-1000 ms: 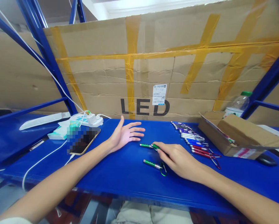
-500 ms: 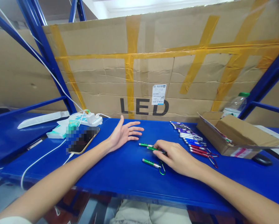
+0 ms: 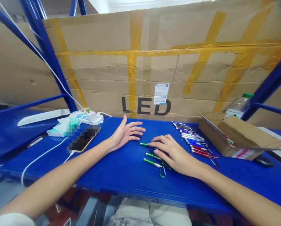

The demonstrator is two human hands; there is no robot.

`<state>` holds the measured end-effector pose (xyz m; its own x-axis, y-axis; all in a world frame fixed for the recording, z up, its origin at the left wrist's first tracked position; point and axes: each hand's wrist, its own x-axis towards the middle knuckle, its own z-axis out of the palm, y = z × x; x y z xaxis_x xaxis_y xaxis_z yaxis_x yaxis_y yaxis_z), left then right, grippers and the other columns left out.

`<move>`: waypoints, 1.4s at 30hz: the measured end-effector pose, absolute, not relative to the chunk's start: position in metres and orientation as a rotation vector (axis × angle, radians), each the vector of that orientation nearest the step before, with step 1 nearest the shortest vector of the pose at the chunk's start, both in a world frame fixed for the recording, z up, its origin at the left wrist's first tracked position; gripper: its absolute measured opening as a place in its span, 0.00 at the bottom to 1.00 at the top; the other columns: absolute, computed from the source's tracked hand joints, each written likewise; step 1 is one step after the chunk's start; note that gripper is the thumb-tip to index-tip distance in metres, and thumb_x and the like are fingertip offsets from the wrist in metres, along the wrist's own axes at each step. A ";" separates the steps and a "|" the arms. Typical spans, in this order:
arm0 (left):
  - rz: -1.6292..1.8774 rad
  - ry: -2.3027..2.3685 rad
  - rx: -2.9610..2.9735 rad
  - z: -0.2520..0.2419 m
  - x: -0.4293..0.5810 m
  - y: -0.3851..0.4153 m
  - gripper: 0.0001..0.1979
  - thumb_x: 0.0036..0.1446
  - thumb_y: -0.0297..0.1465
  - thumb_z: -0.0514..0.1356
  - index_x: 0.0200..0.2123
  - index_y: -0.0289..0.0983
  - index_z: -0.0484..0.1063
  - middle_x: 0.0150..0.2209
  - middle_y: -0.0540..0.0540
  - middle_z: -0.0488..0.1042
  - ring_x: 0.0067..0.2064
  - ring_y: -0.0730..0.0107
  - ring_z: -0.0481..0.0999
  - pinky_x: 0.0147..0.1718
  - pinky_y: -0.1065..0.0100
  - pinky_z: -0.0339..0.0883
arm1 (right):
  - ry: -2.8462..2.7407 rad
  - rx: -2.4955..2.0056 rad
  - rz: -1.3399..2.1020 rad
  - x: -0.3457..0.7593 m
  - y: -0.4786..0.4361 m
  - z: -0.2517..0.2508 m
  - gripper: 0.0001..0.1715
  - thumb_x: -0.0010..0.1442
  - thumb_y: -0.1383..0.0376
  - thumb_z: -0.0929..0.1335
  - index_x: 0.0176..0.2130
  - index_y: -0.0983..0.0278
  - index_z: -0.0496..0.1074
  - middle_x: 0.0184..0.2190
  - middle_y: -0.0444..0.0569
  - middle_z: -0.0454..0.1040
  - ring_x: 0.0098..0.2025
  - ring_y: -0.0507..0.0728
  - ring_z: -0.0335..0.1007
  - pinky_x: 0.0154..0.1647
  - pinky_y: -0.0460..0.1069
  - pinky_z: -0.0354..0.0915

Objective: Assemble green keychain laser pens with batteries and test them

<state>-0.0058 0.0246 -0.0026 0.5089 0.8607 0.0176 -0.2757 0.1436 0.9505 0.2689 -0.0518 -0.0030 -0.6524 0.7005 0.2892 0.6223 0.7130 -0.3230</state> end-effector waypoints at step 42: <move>0.908 0.591 0.988 0.002 -0.007 0.024 0.46 0.73 0.61 0.36 0.67 0.30 0.70 0.64 0.26 0.75 0.59 0.46 0.79 0.51 0.55 0.75 | -2.260 -1.018 0.101 0.280 -0.039 -0.014 0.15 0.79 0.62 0.62 0.60 0.59 0.71 0.55 0.53 0.82 0.54 0.63 0.82 0.54 0.58 0.76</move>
